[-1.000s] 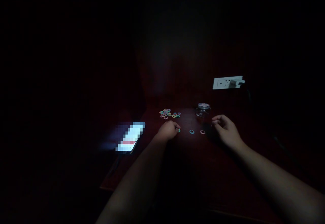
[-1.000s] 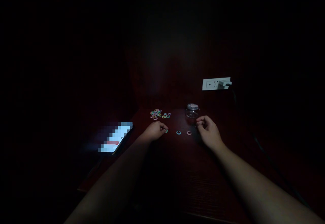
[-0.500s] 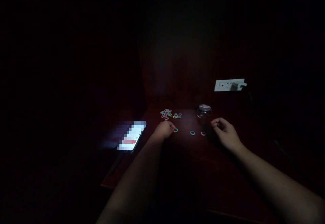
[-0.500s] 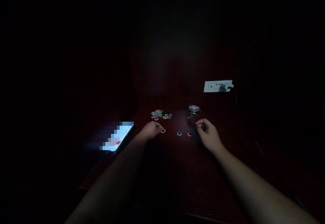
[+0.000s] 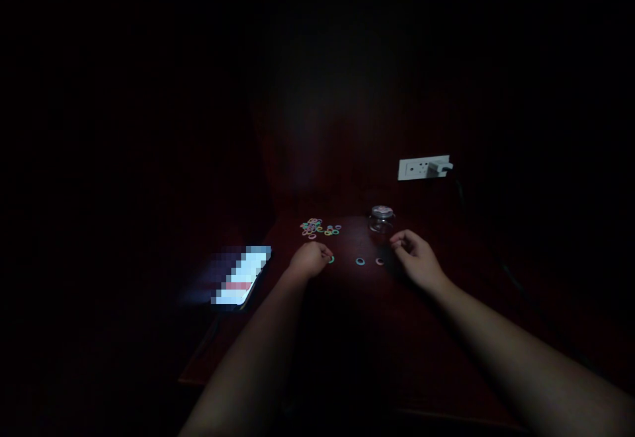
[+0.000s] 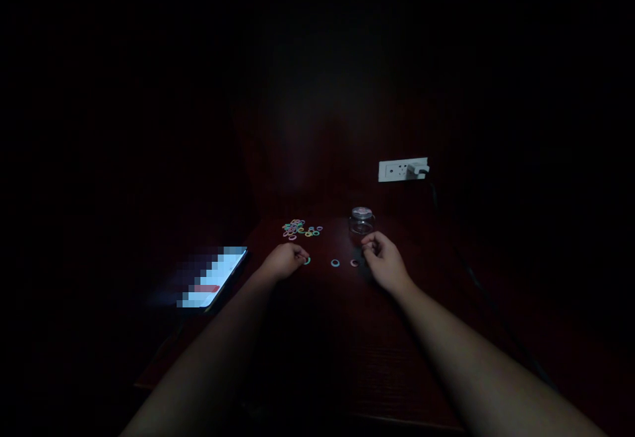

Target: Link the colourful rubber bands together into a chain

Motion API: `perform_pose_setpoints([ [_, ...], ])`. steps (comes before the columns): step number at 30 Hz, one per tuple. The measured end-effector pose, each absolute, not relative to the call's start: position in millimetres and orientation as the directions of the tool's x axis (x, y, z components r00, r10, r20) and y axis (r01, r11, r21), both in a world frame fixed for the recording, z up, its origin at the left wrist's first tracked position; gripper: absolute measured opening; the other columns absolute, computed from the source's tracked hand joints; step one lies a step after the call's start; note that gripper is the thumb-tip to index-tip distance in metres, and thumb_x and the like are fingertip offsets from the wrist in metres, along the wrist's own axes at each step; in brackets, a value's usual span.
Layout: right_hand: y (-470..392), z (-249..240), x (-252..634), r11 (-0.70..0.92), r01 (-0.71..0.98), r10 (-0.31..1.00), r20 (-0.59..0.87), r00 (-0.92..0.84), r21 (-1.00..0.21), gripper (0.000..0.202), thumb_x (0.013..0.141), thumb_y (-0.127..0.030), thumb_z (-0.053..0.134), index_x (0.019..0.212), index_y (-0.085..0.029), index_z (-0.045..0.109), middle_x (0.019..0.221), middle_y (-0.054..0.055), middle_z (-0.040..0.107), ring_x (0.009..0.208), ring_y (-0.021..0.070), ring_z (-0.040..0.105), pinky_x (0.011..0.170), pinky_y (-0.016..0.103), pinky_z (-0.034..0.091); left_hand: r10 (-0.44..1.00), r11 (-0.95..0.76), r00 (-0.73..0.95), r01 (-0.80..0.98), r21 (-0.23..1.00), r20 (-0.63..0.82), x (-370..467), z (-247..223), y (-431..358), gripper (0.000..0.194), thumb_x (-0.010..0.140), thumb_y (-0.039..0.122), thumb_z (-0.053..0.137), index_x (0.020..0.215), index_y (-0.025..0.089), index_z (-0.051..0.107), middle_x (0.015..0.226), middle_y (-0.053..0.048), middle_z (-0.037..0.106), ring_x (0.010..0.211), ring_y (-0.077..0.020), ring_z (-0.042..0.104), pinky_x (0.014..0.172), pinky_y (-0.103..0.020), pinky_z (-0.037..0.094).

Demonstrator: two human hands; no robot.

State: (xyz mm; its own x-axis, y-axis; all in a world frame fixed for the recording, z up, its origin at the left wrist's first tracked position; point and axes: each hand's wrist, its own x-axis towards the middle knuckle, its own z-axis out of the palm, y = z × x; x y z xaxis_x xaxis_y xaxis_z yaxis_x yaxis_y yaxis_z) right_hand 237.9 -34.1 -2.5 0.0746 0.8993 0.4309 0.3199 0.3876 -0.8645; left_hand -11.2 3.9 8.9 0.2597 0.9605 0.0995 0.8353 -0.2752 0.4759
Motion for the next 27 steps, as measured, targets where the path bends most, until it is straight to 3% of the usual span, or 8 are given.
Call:
perform_pose_setpoints([
  [3,-33,-2,237,0.392,0.321,0.897,0.436,0.077,-0.862,0.009,0.072,-0.022,0.049,0.079,-0.017,0.050,0.067,-0.001,0.048,0.058,0.0109,0.044,0.054,0.023,0.036,0.959,-0.282,0.255,0.829,0.484,0.122,-11,11,3,0.018,0.075,0.022,0.053,0.087,0.021,0.066,0.091,-0.002,0.068,0.079,-0.0125,0.061,0.068,-0.019,0.044],
  [9,-36,1,232,0.421,0.301,0.884,0.461,0.072,-0.855,0.008,0.071,-0.021,0.047,0.077,-0.017,0.049,0.064,-0.002,0.047,0.057,0.0103,0.044,0.053,0.023,0.037,0.964,-0.242,0.266,0.812,0.531,0.033,-9,9,3,0.016,0.071,0.021,0.057,0.083,0.019,0.066,0.083,-0.001,0.069,0.075,-0.0117,0.062,0.064,-0.018,0.044],
  [17,-41,5,226,0.397,0.181,0.912,0.409,0.038,-0.900,0.009,0.070,-0.022,0.048,0.078,-0.018,0.046,0.061,-0.004,0.045,0.051,0.0094,0.047,0.048,0.023,0.042,0.965,-0.232,0.261,0.802,0.551,0.026,-10,7,4,0.016,0.071,0.025,0.057,0.083,0.019,0.066,0.083,-0.001,0.068,0.074,-0.0118,0.061,0.062,-0.017,0.044],
  [27,-45,10,222,0.415,0.241,0.904,0.427,-0.002,-0.877,0.005,0.072,-0.023,0.046,0.074,-0.018,0.045,0.058,-0.003,0.045,0.052,0.0100,0.045,0.051,0.024,0.041,0.969,-0.240,0.231,0.799,0.551,0.087,-17,3,9,0.018,0.074,0.025,0.054,0.088,0.018,0.063,0.087,-0.003,0.067,0.077,-0.0116,0.061,0.067,-0.018,0.045],
])
